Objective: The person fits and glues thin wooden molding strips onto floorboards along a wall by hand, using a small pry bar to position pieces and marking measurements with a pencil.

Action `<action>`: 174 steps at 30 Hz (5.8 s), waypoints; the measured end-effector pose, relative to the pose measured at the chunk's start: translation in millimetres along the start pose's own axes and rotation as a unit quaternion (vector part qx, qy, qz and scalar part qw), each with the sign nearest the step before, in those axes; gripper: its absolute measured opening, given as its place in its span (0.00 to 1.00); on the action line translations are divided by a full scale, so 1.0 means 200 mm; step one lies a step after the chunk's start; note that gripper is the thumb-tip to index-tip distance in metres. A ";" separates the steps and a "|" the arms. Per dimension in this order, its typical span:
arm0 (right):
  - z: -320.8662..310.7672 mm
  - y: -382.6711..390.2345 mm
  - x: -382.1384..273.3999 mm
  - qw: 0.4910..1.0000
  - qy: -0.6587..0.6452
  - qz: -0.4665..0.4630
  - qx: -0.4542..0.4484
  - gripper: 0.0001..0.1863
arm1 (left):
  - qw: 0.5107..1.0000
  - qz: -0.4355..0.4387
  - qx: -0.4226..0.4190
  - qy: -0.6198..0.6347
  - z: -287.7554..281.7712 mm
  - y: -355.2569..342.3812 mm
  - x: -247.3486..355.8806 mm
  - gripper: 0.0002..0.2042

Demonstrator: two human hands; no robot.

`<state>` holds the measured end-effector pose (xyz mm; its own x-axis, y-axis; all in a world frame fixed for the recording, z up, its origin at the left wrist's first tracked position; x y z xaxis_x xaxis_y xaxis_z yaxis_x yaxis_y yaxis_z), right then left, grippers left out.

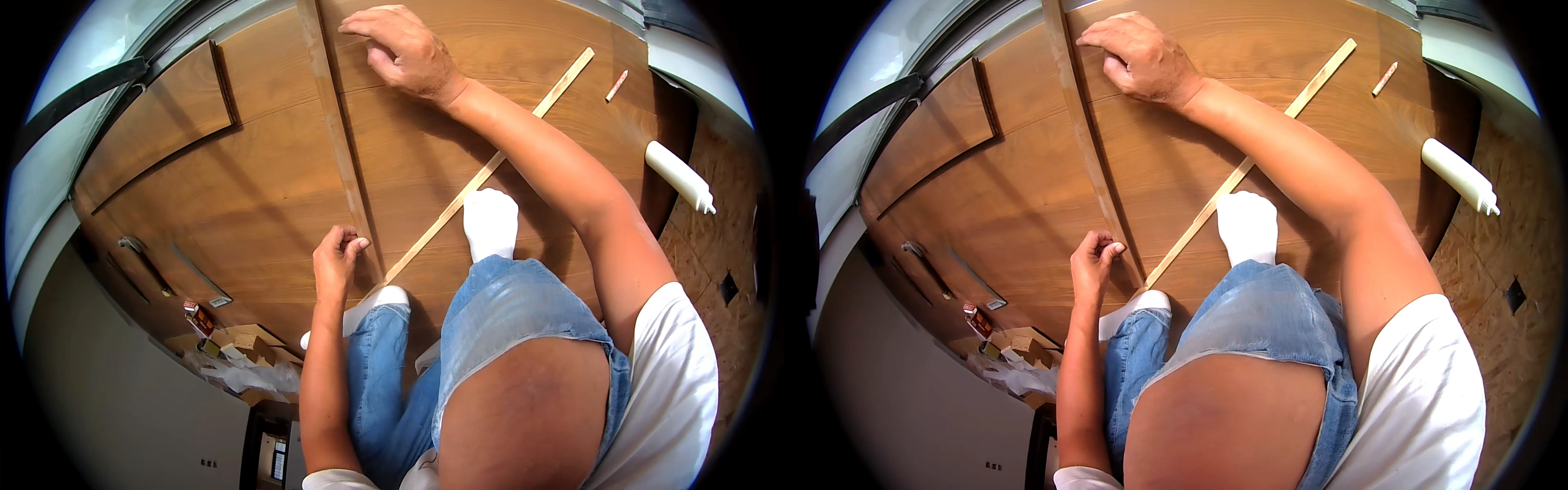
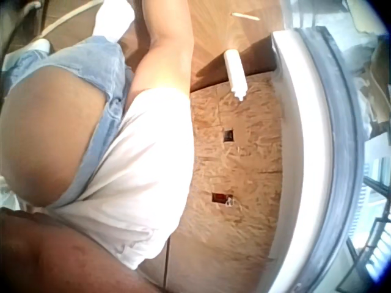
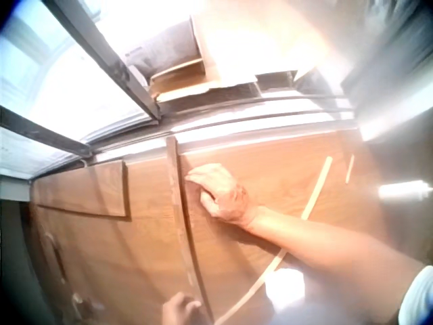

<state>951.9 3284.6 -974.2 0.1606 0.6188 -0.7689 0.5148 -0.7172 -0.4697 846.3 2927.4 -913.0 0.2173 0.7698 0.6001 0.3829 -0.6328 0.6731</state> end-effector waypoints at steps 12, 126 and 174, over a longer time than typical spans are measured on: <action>-1.23 0.64 0.10 0.843 0.262 0.430 0.189 0.11 | 0.999 0.026 -0.005 -0.045 -0.01 0.01 0.01 0.08; -1.64 0.17 0.78 0.760 0.050 0.530 0.371 0.16 | 0.913 0.247 0.323 -0.030 -0.18 -1.47 1.01 0.22; -1.42 0.15 0.69 0.922 0.321 0.160 0.150 0.05 | 0.882 0.322 0.325 -0.112 -0.02 -1.48 1.05 0.10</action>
<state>1228.9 3439.7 -971.7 0.7778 0.3537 -0.5195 0.1147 -0.8926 -0.4360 774.4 3277.0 -984.3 0.7216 0.3123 0.6178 0.5342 -0.8188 -0.2100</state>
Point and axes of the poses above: each hand's wrist, its own y-axis away from the middle knuckle, its own z-axis out of the palm, x = y × z, the point moved 1 cm from there along -y, towards the middle knuckle, and after that the axes turned 4 degrees about z, right-handed, at the moved point
